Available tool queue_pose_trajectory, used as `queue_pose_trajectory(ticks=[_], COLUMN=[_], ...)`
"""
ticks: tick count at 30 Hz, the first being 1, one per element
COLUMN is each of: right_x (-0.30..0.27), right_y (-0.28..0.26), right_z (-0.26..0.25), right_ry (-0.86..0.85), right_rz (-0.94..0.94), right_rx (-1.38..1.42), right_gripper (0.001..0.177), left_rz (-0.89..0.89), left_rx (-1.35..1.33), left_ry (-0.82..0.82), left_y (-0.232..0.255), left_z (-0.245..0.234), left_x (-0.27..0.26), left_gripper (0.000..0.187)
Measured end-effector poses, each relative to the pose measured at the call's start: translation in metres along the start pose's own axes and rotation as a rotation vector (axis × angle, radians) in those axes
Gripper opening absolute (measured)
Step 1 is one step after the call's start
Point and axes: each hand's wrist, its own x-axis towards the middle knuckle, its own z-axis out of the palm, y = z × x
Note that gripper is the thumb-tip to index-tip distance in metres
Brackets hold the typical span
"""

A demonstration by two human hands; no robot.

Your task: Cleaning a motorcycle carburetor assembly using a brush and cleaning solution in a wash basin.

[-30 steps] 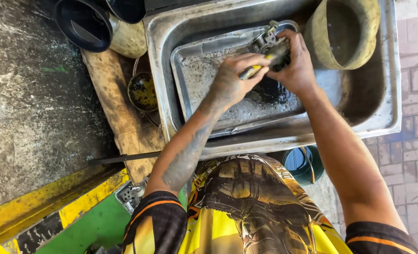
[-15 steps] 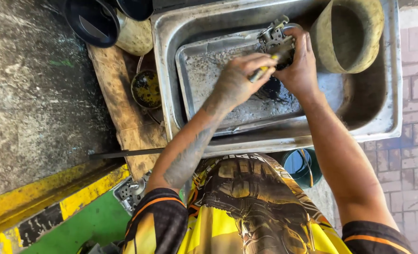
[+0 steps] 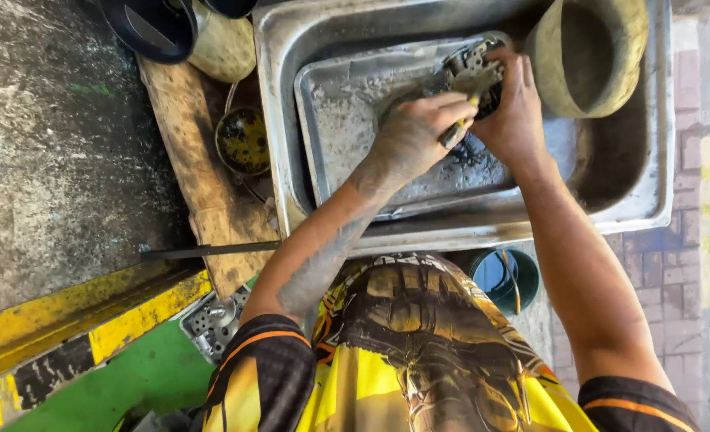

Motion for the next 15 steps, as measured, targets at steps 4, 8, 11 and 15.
queue_pose_trajectory(ticks=[4, 8, 11, 15], right_x=[0.0, 0.002, -0.003, -0.01], right_y=[-0.009, -0.025, -0.012, -0.014], right_z=[-0.011, -0.013, -0.013, -0.006], right_ry=[-0.096, -0.09, -0.07, -0.04], right_rz=[0.143, 0.119, 0.153, 0.056], right_rx=[-0.101, -0.055, -0.068, -0.015], right_gripper=[0.078, 0.076, 0.083, 0.07], left_rz=[-0.003, -0.003, -0.064, -0.052], left_rx=[0.163, 0.065, 0.215, -0.026], left_ry=[-0.097, -0.104, -0.046, -0.131], left_y=[0.003, -0.002, -0.014, 0.0], left_z=[-0.002, 0.013, 0.005, 0.008], left_x=[0.002, -0.001, -0.005, -0.008], left_gripper=[0.025, 0.025, 0.023, 0.048])
